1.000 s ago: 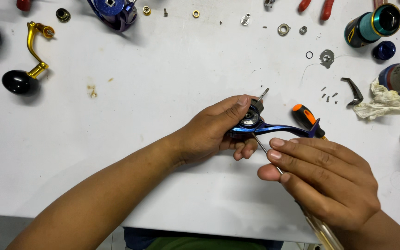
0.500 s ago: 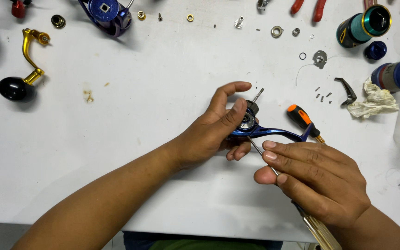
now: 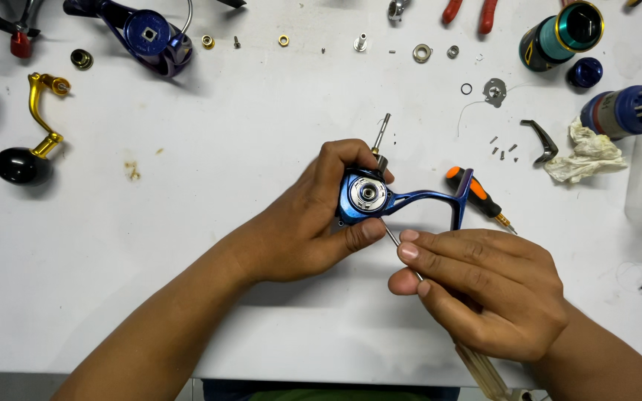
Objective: The person disassembles a blue fishing reel using a screwdriver and a small metal tool. They remove the side plate, unscrew several screws, and separate the reel body from the handle assembly, placing parts on the table.
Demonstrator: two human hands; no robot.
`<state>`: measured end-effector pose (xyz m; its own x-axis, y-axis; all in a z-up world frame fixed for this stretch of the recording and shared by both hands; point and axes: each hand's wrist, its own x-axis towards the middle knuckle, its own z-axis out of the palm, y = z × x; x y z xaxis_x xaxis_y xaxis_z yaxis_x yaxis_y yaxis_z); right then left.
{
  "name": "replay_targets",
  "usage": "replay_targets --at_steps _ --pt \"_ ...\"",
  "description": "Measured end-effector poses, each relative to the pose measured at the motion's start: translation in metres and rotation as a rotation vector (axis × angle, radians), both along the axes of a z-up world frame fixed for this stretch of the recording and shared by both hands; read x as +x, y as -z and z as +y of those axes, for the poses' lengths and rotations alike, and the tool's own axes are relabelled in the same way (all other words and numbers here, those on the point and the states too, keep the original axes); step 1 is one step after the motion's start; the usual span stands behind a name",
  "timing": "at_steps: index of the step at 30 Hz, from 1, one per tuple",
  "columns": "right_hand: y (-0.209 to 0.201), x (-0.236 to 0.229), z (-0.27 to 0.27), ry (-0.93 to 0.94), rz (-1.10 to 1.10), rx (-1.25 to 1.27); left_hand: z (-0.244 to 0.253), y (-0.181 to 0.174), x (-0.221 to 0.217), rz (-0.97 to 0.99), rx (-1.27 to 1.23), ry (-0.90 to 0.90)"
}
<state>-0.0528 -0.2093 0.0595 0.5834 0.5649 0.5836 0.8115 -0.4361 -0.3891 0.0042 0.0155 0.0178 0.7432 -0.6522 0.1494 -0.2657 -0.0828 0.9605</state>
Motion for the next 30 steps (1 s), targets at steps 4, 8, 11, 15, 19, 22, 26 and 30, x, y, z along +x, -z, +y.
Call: replay_targets --at_steps 4,8,11,15,19,22,26,30 --pt "-0.001 0.011 0.003 -0.111 -0.163 -0.029 0.003 0.013 0.003 -0.212 0.087 -0.054" --pt "0.006 0.011 -0.002 -0.122 0.022 0.005 0.004 0.014 0.007 -0.047 -0.048 -0.075" --pt "0.007 0.009 -0.008 -0.119 0.146 0.012 0.004 0.017 0.009 0.055 -0.155 -0.101" --pt "0.003 0.015 -0.001 -0.174 -0.068 -0.033 0.003 0.02 0.01 0.272 -0.297 -0.104" --pt "0.004 0.013 0.0 -0.164 -0.063 -0.056 0.004 0.017 0.011 0.157 -0.254 -0.129" --pt "-0.002 0.016 0.008 -0.196 -0.214 -0.085 0.006 0.011 0.011 -0.062 -0.104 -0.152" --pt "0.002 0.016 0.007 -0.22 -0.238 -0.157 0.007 0.012 0.012 -0.134 0.086 -0.198" --pt "0.011 0.014 0.008 -0.239 -0.244 -0.174 0.005 0.02 0.013 -0.227 0.176 -0.155"
